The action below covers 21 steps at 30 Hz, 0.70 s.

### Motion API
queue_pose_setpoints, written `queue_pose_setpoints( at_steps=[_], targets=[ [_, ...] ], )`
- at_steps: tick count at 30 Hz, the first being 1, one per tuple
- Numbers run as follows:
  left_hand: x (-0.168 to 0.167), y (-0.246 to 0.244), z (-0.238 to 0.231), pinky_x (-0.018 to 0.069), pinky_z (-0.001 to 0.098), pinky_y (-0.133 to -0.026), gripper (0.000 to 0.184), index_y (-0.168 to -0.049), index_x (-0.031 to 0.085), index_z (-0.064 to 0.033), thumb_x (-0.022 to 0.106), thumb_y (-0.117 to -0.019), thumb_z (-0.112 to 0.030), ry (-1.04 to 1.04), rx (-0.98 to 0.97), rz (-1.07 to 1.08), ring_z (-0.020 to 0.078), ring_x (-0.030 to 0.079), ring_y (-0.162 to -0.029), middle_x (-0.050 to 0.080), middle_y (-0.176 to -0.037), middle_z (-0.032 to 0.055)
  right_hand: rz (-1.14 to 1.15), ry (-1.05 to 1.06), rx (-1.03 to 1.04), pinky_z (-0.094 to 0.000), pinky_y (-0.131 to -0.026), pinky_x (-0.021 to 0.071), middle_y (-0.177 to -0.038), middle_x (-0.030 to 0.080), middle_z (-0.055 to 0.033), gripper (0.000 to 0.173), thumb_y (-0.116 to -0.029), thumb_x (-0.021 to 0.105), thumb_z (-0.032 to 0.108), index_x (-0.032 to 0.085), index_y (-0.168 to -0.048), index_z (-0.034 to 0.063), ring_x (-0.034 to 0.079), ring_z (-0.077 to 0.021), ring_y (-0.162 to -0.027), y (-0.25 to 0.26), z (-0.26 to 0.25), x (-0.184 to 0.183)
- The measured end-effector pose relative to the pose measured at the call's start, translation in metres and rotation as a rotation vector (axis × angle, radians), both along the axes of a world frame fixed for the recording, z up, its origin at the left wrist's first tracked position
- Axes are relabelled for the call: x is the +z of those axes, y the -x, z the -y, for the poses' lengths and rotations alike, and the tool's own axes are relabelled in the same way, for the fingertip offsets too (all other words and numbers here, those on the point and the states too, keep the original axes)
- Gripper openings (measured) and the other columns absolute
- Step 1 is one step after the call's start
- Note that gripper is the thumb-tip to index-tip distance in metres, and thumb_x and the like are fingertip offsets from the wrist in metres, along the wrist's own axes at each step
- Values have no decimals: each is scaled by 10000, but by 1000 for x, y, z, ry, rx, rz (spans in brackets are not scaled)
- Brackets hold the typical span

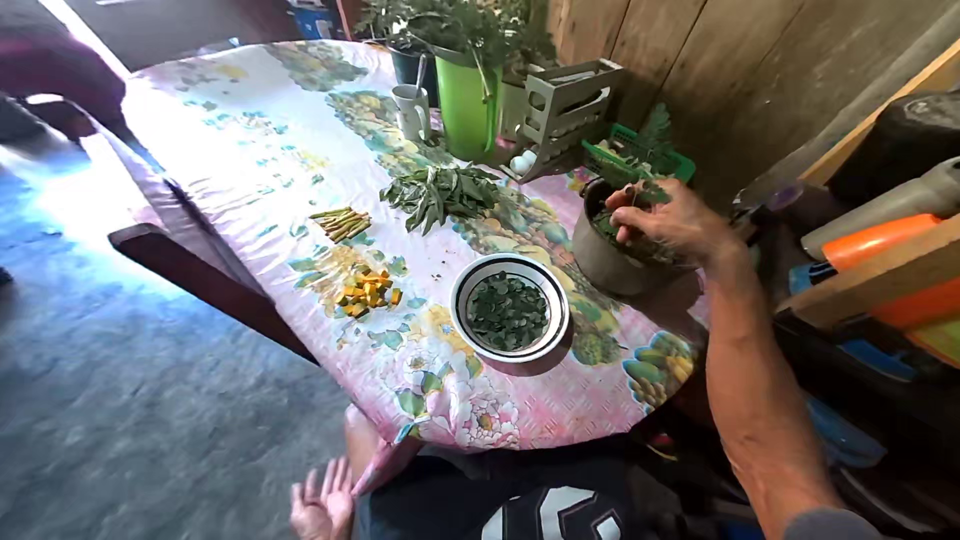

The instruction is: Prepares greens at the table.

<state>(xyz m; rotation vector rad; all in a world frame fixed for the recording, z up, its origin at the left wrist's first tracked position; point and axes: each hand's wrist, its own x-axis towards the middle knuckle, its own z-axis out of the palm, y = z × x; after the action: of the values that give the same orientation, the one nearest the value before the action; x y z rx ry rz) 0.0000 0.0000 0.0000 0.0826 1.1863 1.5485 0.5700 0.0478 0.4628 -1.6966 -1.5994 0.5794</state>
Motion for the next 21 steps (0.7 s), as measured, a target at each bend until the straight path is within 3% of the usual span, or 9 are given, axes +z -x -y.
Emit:
queue_pose_setpoints(
  at_steps=[1,3,4,6,9,11,13,16,21],
  targets=[
    [23,12,-3,480,476,-1052,655,-1599,173,-93,149,-1095,-511,-36,24,-71,300,527,-1338,375,-1577,187,-44,4,53,-288,-655,621,-873,727,-70,224,-993,635,60,654,-1208,2,702,-134,-684,11,0,-1],
    [85,24,-10,534,430,-929,507,-1524,361,-107,275,-1113,-390,-42,100,-324,210,612,-1165,548,-1395,104,-73,38,179,-291,-679,622,-879,731,-79,293,-996,607,31,609,-1284,-28,710,-137,-703,33,3,1],
    [115,26,-12,553,381,-860,459,-1504,408,-104,343,-1103,-319,-87,133,-463,166,635,-1071,595,-1310,67,-90,61,250,-301,-692,627,-893,735,-84,319,-994,599,16,590,-1310,-25,716,-146,-713,40,4,0],
    [179,17,-14,593,341,-827,431,-1485,413,-81,396,-1091,-253,-275,122,-645,138,680,-1021,629,-1264,18,-163,134,368,-282,-665,623,-878,725,-79,359,-978,599,-5,573,-1336,-7,705,-138,-687,51,2,-4],
    [276,-42,-17,617,336,-826,383,-1387,476,-19,452,-1071,-234,-616,-132,-814,128,701,-972,658,-1192,-14,-208,178,376,-243,-549,580,-785,692,-93,237,-939,649,-52,629,-1173,-14,649,-126,-567,71,4,-12],
    [326,-109,-23,618,341,-818,375,-1315,567,13,545,-1031,-230,-728,-370,-878,131,705,-935,691,-1137,28,-173,178,392,-264,-534,576,-804,672,-98,201,-939,651,-43,643,-1135,-3,632,-143,-564,80,8,-17],
    [357,-177,-32,612,368,-842,434,-1329,592,9,621,-979,-246,-705,-592,-908,164,702,-976,685,-1167,98,-194,174,451,-274,-522,570,-808,676,-107,188,-940,645,-43,649,-1123,-1,623,-153,-557,89,13,-22],
    [377,-245,-57,574,353,-782,444,-1346,629,-97,655,-977,-342,-717,-762,-839,145,675,-916,698,-1139,68,-170,164,621,-241,-557,581,-807,687,-82,163,-945,621,-48,656,-1103,-33,639,-109,-580,105,10,-26],
    [388,-278,-71,552,285,-598,163,-1091,678,-119,616,-1030,-256,-871,-794,-612,133,628,-683,670,-876,45,-160,69,669,-254,-562,564,-791,697,-69,145,-935,621,18,698,-1056,2,626,-108,-584,106,18,-43]
  ],
)
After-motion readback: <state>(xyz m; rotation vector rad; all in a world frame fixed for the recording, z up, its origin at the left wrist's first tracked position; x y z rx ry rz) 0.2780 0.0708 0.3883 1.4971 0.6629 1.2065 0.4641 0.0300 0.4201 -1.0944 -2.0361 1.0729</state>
